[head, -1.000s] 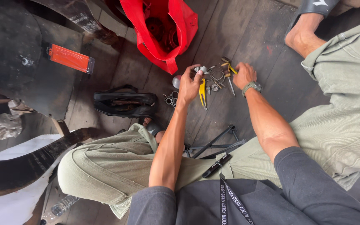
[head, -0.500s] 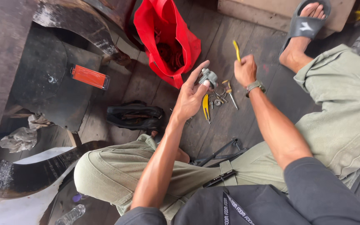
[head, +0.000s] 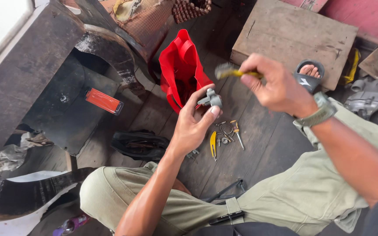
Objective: The person sits on the floor and uses a small brush to clean a metallic mechanical part held in their left hand. They rotate the part to scrub various surfaces and crevices with the brush.
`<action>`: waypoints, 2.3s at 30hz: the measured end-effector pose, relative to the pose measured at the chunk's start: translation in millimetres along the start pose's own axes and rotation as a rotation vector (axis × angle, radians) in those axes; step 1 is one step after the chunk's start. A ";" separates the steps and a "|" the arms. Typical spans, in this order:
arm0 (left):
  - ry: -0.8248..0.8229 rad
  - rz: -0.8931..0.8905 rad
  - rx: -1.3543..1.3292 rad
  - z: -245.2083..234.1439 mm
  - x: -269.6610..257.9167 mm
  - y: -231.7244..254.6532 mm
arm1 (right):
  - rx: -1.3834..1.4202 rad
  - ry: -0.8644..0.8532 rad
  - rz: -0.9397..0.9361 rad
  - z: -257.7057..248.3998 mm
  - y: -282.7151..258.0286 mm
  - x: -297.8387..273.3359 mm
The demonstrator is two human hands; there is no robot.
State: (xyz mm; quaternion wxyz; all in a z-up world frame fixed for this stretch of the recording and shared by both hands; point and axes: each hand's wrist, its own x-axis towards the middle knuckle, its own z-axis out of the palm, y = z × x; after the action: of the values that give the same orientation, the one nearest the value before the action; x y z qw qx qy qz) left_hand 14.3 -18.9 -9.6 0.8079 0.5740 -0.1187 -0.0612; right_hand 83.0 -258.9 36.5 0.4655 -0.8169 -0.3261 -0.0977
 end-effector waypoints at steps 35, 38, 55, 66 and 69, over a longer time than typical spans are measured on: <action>0.280 0.028 0.280 12.5 -3.5 -27.9 | -0.138 -0.027 -0.161 31.4 -23.0 -28.2; 0.266 0.035 0.281 12.2 -1.0 -25.8 | -0.158 -0.023 -0.189 31.3 -28.4 -25.5; 0.341 -0.074 0.018 22.1 -12.7 -44.0 | -0.156 -0.064 -0.165 33.7 -25.2 -28.6; 0.501 -0.185 -0.176 14.8 -27.6 -68.9 | -0.074 -0.163 -0.099 55.7 -27.9 -30.1; 0.554 -0.239 -0.308 18.0 -30.3 -65.1 | -0.144 -0.137 -0.071 50.0 -15.5 -29.1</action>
State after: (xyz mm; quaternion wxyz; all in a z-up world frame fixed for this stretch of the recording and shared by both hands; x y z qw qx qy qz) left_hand -17.2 -49.9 -69.0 0.8737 0.4501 0.1839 -0.0144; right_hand 43.8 -225.1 6.4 0.3785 -0.8409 -0.3782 -0.0812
